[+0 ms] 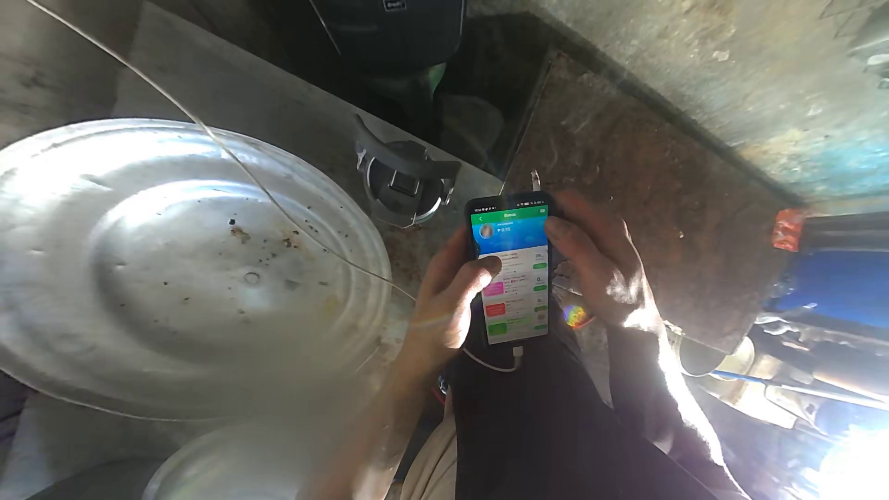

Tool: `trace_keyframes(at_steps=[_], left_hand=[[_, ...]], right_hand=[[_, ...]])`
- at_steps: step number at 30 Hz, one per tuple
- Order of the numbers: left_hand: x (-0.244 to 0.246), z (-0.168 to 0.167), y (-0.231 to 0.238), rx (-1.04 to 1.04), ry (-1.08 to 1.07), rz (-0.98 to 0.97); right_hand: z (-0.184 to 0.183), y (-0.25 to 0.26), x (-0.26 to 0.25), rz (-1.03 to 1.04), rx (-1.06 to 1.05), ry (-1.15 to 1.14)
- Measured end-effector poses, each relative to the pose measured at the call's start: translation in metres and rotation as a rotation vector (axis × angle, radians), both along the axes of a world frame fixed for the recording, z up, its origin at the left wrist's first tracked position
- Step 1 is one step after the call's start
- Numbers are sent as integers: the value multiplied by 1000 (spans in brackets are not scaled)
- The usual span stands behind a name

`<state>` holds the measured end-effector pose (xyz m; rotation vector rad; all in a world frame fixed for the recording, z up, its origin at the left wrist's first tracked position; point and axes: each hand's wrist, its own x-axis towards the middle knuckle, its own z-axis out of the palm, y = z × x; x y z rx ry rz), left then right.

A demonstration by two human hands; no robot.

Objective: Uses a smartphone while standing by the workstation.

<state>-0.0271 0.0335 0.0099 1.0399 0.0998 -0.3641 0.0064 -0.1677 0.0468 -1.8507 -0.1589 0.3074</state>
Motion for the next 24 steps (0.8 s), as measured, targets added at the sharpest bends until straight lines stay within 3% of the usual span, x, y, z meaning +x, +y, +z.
trace_keyframes(at_steps=[15, 24], left_hand=[[-3, 5, 3, -68, 172, 115], [2, 8, 7, -93, 190, 147]], right_hand=[[-3, 1, -6, 58, 29, 9], [-6, -8, -15, 230, -153, 62]])
